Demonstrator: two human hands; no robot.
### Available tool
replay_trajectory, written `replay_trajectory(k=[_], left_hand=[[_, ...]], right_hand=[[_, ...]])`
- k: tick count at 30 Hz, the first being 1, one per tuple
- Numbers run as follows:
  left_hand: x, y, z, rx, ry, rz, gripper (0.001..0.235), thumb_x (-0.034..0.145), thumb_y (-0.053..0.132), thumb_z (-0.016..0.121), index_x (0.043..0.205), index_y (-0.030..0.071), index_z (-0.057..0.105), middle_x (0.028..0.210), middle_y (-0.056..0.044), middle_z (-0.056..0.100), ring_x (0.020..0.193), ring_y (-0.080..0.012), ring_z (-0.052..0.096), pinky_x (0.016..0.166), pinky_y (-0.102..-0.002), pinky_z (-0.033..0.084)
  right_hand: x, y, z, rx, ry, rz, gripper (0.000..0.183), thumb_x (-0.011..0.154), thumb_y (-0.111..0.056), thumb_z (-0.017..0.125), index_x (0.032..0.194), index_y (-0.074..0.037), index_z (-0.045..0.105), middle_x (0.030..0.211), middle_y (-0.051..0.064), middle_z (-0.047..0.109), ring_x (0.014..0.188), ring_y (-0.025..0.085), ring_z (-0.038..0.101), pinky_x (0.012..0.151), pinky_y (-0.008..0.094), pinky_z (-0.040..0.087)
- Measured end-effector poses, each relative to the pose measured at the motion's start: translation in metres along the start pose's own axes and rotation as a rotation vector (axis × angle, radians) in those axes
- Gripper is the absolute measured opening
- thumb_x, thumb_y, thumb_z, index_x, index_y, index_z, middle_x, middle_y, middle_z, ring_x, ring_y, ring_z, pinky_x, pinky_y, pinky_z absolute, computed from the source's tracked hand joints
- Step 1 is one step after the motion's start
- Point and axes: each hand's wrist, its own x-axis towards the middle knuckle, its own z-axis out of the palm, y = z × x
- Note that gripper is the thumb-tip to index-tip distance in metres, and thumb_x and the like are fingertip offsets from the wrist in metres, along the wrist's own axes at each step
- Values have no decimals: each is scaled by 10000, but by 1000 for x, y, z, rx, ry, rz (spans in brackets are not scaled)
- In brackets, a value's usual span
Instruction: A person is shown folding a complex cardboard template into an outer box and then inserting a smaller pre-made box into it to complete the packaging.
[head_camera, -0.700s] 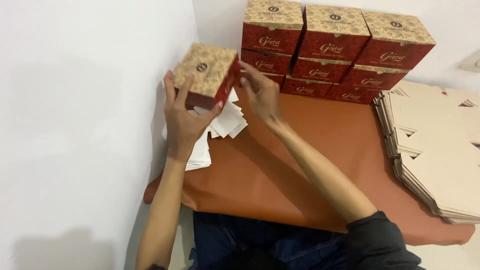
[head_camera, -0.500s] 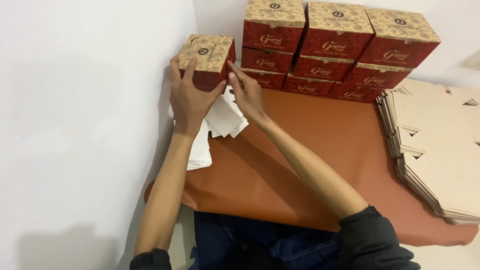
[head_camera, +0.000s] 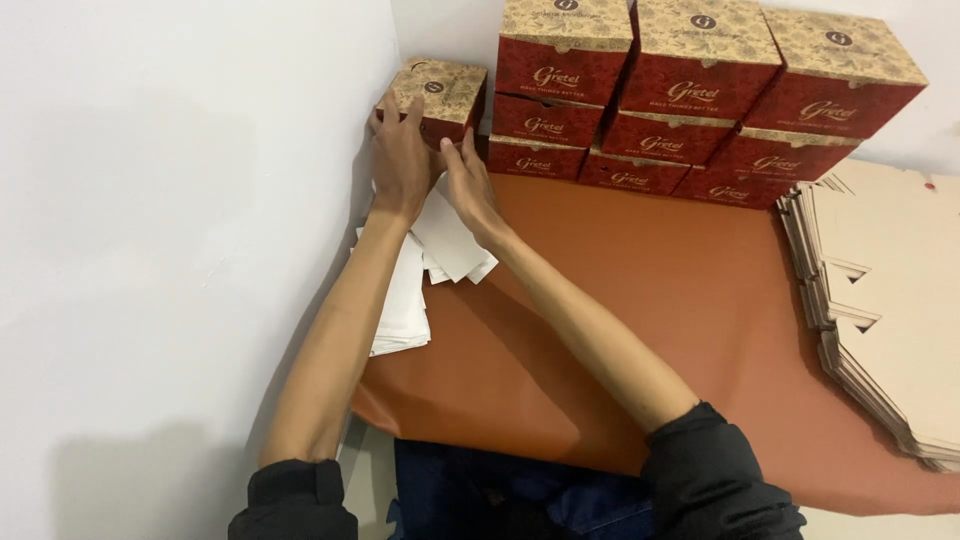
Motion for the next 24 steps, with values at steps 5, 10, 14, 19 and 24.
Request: replay_trajectory(k=[5, 10, 14, 19, 24], left_hand=[[9, -2, 26, 32, -31, -14, 415, 960, -8, 660, 1364, 75, 697, 1444, -333, 559, 1107, -595, 614, 793, -548, 613], [13, -13, 59, 68, -125, -36, 312, 1024, 41, 625, 1317, 74, 728, 1333, -255, 655, 960, -560, 652, 736, -535, 590], [11, -23, 68, 258, -100, 105, 291, 999, 125, 727, 1287, 85, 718, 1051, -138, 714, 759, -312, 732, 671, -417, 581], [11, -13, 43, 248, -157, 111, 378, 968, 0, 691, 1331, 96, 733, 1041, -136, 695, 662, -338, 737, 544, -435, 612], [1, 39, -37, 103, -114, -25, 324, 907, 81, 727, 1228, 113, 765, 994, -147, 714, 786, -478, 783, 646, -527, 663]], right_hand=[[12, 14, -1, -47, 2, -27, 941, 967, -662, 327, 1725, -208, 5, 1824, 70, 100, 1680, 275, 106, 1308, 543, 166], [20, 21, 0, -135, 11, -2, 958, 979, -652, 303, 1721, -127, -3, 1825, 88, 50, 1688, 224, -35, 1307, 527, 147], [14, 7, 0, -202, -47, 32, 948, 969, -644, 282, 1713, -90, 86, 1819, 90, -27, 1687, 256, -16, 1303, 553, 159], [16, 11, -7, -178, -50, 29, 688, 988, -588, 366, 1524, -176, 493, 1826, 82, -52, 1690, 273, 55, 1292, 541, 215], [-4, 17, -20, -127, -103, -125, 970, 1096, -524, 463, 1710, 46, -26, 1772, 339, 53, 1664, 415, 53, 1335, 578, 97]])
